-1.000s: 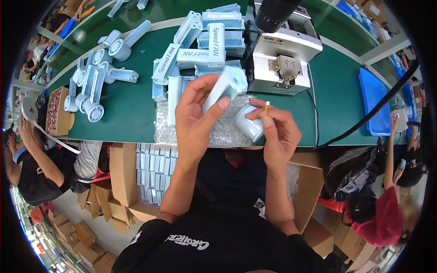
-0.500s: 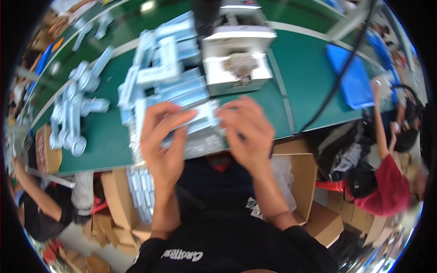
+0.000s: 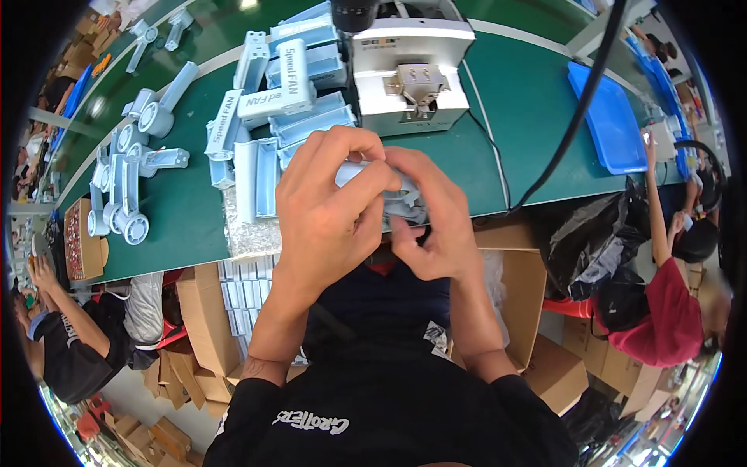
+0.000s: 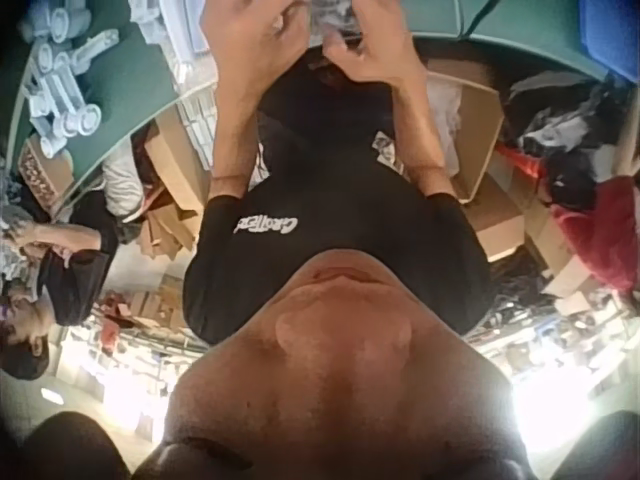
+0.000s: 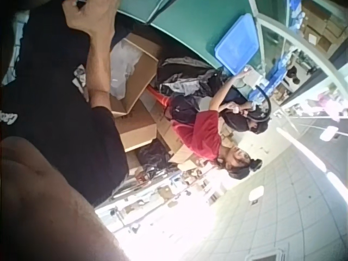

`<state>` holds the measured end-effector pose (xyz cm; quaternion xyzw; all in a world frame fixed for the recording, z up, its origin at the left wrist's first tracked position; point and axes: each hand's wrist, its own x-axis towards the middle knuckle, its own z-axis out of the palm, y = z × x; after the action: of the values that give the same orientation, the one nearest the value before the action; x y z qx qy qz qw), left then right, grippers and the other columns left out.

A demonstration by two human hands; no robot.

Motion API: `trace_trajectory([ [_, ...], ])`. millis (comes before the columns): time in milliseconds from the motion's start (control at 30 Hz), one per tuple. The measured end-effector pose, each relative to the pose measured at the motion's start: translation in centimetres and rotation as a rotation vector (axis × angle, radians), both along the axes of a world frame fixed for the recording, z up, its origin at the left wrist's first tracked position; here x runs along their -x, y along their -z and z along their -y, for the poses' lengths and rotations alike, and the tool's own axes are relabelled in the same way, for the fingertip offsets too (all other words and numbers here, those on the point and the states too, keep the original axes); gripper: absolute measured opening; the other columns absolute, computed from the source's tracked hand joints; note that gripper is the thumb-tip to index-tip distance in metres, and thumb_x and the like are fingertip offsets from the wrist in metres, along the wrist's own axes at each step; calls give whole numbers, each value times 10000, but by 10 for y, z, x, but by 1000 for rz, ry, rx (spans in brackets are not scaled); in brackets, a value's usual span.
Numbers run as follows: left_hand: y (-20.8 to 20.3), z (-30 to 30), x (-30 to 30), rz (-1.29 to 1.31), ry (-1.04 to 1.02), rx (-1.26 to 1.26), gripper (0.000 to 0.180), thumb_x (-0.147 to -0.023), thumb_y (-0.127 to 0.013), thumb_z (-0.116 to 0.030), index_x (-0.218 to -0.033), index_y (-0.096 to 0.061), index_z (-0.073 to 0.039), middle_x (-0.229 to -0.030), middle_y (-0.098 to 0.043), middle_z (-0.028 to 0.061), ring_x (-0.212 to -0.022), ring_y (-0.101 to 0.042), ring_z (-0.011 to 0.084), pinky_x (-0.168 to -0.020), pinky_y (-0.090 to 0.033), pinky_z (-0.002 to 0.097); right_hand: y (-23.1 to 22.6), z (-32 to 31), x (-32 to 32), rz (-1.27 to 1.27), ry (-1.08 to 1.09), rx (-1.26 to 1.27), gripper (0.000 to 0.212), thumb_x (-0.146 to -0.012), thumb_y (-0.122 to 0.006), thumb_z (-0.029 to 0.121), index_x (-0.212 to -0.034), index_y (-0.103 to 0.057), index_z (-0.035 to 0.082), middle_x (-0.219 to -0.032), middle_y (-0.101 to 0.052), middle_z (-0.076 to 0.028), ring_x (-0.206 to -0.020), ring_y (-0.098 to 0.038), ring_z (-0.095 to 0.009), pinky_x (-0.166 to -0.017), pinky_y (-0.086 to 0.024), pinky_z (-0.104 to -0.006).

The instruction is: Assembling components of small handheld fans on a production line using an electric screwdriver.

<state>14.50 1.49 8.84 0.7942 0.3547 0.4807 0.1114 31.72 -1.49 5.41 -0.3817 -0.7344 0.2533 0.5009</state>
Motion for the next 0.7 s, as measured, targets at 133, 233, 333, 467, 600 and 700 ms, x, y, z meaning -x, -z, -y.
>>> trace_trajectory([
  [133, -5, -4, -2, 8, 138, -35, 218, -654, -666, 68, -821, -676, -72, -991, -645, 92, -877, -635, 306, -768, -515, 392, -1, -4, 3, 52, 50, 27, 549, -856, -686, 40, -1383, -538, -3, -1158, -595, -198, -1050, -596, -429, -910, -501, -453],
  [233, 5, 8, 6, 150, 56, 9, 456, -709, -678, 8, -1162, -638, -28, -1216, -587, 186, -1130, -579, 333, -955, -485, 421, 6, -6, 11, -7, 66, 7, 473, -903, -712, 128, -1337, -564, 12, -1154, -585, -183, -1056, -585, -393, -916, -492, -423],
  [333, 31, 23, 18, 358, -10, 129, 770, -735, -721, -69, -1447, -439, 11, -1405, -444, 204, -1318, -467, 327, -1080, -431, 443, 6, -2, 11, -208, -14, 168, 385, -1000, -645, 176, -1339, -556, 18, -1132, -572, -138, -1077, -587, -309, -961, -470, -373],
  [467, 60, 49, 1, 158, -81, 386, 894, -733, -765, -65, -1522, -352, 5, -1442, -419, 169, -1361, -446, 342, -1137, -380, 461, 12, -6, 12, -358, -59, 214, 359, -1060, -568, 206, -1360, -559, 8, -1169, -577, -99, -1114, -578, -234, -997, -451, -345],
  [600, 59, 41, -24, 5, -97, 355, 878, -704, -867, -75, -1453, -422, 35, -1390, -478, 249, -1304, -474, 431, -1118, -397, 466, 11, -7, 11, -592, 69, 434, 418, -1074, -534, 150, -1460, -530, -11, -1335, -608, -58, -1215, -572, -158, -1056, -450, -310],
  [700, 41, 29, -24, 55, 42, 339, 792, -694, -815, -12, -1406, -469, -9, -1337, -538, 249, -1216, -556, 476, -1008, -499, 487, 22, -4, -5, -713, 67, 371, 462, -1057, -579, 146, -1467, -496, -50, -1359, -641, -170, -1259, -617, -237, -1099, -462, -384],
])
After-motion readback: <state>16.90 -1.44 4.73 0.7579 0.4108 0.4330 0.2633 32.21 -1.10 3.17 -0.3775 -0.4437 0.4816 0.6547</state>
